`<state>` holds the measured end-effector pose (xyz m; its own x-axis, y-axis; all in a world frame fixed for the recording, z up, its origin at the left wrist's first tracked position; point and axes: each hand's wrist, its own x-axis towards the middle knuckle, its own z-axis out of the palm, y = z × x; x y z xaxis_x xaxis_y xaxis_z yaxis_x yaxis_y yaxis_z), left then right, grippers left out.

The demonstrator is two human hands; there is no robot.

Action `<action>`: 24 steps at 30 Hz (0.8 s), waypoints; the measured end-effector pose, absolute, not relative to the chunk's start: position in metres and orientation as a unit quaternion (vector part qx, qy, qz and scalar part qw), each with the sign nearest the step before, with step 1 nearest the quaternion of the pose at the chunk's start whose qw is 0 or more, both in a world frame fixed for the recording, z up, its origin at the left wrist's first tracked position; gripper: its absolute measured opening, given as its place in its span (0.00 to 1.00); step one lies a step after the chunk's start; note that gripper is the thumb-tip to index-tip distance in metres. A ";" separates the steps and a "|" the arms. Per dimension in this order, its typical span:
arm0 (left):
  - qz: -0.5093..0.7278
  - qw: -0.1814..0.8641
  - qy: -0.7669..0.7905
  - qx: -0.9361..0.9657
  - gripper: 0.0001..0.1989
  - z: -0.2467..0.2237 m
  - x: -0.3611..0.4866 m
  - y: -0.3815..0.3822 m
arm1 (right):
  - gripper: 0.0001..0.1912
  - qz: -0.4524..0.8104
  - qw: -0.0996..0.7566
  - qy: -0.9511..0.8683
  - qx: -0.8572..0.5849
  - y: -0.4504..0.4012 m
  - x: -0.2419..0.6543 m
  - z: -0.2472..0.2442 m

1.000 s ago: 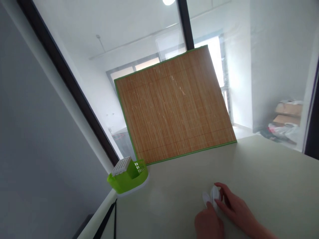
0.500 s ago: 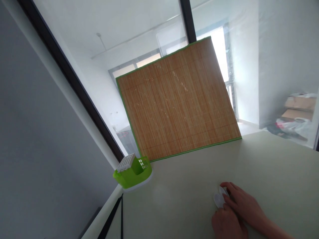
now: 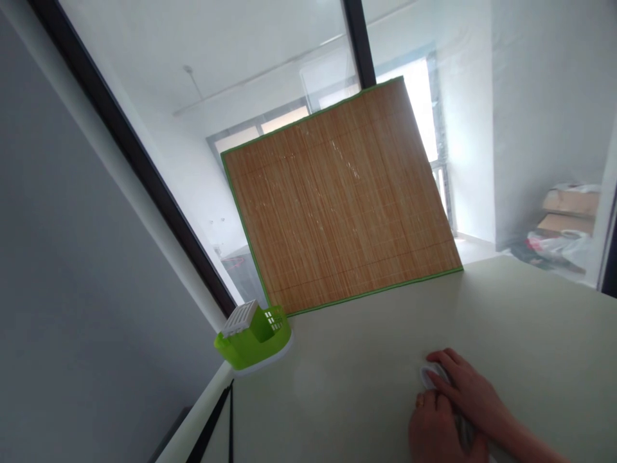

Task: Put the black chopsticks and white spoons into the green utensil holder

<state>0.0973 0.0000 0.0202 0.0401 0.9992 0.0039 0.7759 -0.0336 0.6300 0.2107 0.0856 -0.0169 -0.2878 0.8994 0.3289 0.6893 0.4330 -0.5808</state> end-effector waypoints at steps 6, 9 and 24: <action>0.287 0.268 0.615 0.684 0.19 0.006 0.089 -0.005 | 0.13 0.117 0.320 -0.813 -0.472 0.090 0.210 -0.025; 0.322 0.231 0.599 0.696 0.15 0.004 0.065 -0.007 | 0.15 0.106 0.310 -0.829 -0.454 0.090 0.210 -0.026; 0.022 -0.140 0.945 0.295 0.46 0.028 -0.270 -0.072 | 0.12 0.083 0.328 -0.832 -0.440 0.094 0.210 -0.030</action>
